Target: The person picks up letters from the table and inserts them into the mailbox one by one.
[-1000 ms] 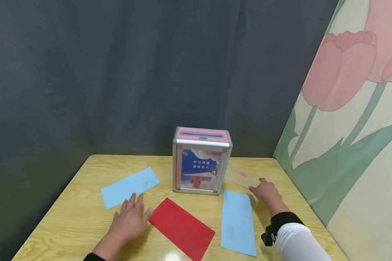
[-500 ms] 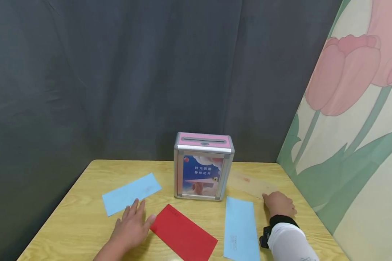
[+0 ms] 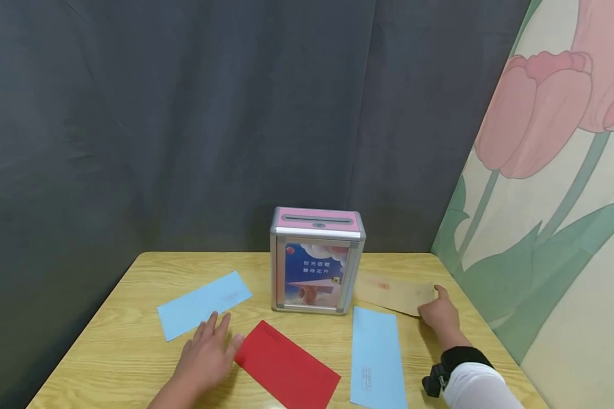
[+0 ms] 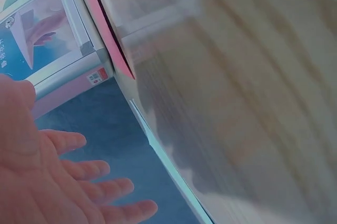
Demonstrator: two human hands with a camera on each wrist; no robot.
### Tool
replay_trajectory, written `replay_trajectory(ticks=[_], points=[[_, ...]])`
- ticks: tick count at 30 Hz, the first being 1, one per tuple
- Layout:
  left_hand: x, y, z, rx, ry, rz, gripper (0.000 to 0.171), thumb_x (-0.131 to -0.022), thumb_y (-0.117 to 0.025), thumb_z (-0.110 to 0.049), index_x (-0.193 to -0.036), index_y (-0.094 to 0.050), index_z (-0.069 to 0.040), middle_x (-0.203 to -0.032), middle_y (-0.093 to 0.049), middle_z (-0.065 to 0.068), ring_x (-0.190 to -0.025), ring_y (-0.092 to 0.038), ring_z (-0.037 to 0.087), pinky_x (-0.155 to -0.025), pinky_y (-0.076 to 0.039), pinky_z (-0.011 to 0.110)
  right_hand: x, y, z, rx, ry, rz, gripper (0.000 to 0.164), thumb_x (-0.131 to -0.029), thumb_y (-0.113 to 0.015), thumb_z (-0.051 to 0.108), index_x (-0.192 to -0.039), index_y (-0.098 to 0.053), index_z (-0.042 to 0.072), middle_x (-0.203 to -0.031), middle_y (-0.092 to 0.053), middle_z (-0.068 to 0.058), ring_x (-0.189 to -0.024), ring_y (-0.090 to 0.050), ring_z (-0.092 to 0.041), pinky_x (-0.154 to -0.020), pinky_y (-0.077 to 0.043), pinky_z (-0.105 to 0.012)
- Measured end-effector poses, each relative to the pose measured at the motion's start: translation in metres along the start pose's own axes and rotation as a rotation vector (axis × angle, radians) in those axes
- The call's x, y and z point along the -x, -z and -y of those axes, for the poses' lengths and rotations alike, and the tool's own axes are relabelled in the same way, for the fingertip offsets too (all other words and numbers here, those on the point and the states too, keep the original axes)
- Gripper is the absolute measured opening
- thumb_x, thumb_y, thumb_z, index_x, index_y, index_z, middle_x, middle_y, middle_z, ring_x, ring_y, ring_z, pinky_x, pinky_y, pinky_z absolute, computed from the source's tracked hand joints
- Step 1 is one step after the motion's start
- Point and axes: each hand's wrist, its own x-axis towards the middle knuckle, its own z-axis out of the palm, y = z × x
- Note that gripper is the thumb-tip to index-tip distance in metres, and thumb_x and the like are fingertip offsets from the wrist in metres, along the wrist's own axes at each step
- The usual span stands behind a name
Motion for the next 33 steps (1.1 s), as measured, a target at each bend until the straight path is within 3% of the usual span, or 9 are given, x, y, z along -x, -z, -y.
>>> replay_trajectory(ticks=[4,9,11,14,17,20,22,28,33], points=[[0.000,0.001,-0.001,0.001,-0.026,-0.028,0.071,-0.087,-0.013,-0.063,-0.137,-0.024,-0.014,-0.141,-0.022,0.023,-0.122,-0.020,0.047,-0.089,-0.027,0.070,0.007,0.019,0.006,-0.015,0.093,0.098,0.043,-0.083,-0.052,0.021,-0.114,-0.046,-0.008,-0.087,-0.063,-0.020,-0.066,-0.057,-0.025,-0.060,-0.047,-0.042],[0.000,0.005,-0.004,0.035,-0.052,-0.058,0.070,-0.087,-0.017,-0.063,-0.137,-0.026,-0.014,-0.140,-0.024,0.023,-0.122,-0.021,0.047,-0.090,-0.027,0.068,0.026,0.052,0.032,0.083,0.256,0.195,0.061,-0.083,-0.054,0.046,-0.112,-0.049,-0.008,-0.097,-0.061,-0.022,-0.086,-0.055,-0.034,-0.070,-0.047,-0.049],[0.000,0.007,-0.006,0.047,-0.058,-0.058,0.070,-0.087,-0.018,-0.063,-0.136,-0.026,-0.014,-0.140,-0.025,0.023,-0.123,-0.019,0.046,-0.091,-0.023,0.069,0.035,0.062,0.045,0.104,0.337,0.210,0.058,-0.082,-0.055,0.045,-0.112,-0.051,-0.004,-0.102,-0.060,-0.022,-0.088,-0.055,-0.035,-0.071,-0.048,-0.049],[0.000,0.009,-0.008,0.058,-0.059,-0.055,0.070,-0.086,-0.018,-0.063,-0.136,-0.027,-0.016,-0.140,-0.026,0.022,-0.125,-0.015,0.045,-0.093,-0.016,0.071,0.050,0.072,0.064,0.136,0.447,0.147,0.035,-0.083,-0.059,0.033,-0.105,-0.057,0.006,-0.097,-0.063,-0.015,-0.081,-0.057,-0.027,-0.065,-0.049,-0.045],[-0.001,0.010,-0.010,0.065,-0.061,-0.066,0.069,-0.086,-0.019,-0.063,-0.136,-0.028,-0.017,-0.140,-0.026,0.022,-0.126,-0.011,0.044,-0.094,-0.013,0.071,0.063,0.078,0.080,0.204,0.576,-0.034,0.014,-0.080,-0.062,0.021,-0.091,-0.065,0.014,-0.083,-0.062,-0.007,-0.069,-0.052,-0.022,-0.055,-0.046,-0.040],[-0.001,0.011,-0.013,0.069,-0.080,-0.090,0.067,-0.087,-0.020,-0.062,-0.136,-0.029,-0.016,-0.139,-0.027,0.022,-0.126,-0.012,0.044,-0.095,-0.014,0.069,0.073,0.080,0.091,0.260,0.709,-0.237,0.008,-0.072,-0.069,0.018,-0.080,-0.068,0.018,-0.081,-0.056,-0.007,-0.067,-0.046,-0.024,-0.050,-0.042,-0.041],[-0.002,0.012,-0.016,0.076,-0.097,-0.109,0.065,-0.088,-0.022,-0.060,-0.135,-0.029,-0.017,-0.139,-0.028,0.021,-0.126,-0.013,0.043,-0.095,-0.016,0.068,0.078,0.082,0.096,0.273,0.774,-0.309,0.008,-0.070,-0.070,0.017,-0.077,-0.068,0.018,-0.081,-0.052,-0.008,-0.068,-0.044,-0.024,-0.049,-0.042,-0.042],[-0.003,0.017,-0.025,0.118,-0.145,-0.152,0.061,-0.089,-0.024,-0.058,-0.135,-0.030,-0.017,-0.139,-0.029,0.020,-0.125,-0.017,0.041,-0.095,-0.023,0.065,0.099,0.092,0.119,0.230,0.805,-0.223,0.010,-0.078,-0.063,0.017,-0.088,-0.062,0.019,-0.083,-0.062,0.000,-0.068,-0.055,-0.015,-0.053,-0.047,-0.040],[-0.001,0.022,-0.039,0.203,-0.193,-0.188,0.056,-0.089,-0.033,-0.054,-0.133,-0.033,-0.020,-0.138,-0.033,0.013,-0.123,-0.024,0.035,-0.093,-0.031,0.060,0.118,0.096,0.143,0.165,0.860,-0.179,0.008,-0.079,-0.064,0.018,-0.080,-0.060,0.024,-0.073,-0.059,0.010,-0.059,-0.049,-0.006,-0.050,-0.044,-0.033]])
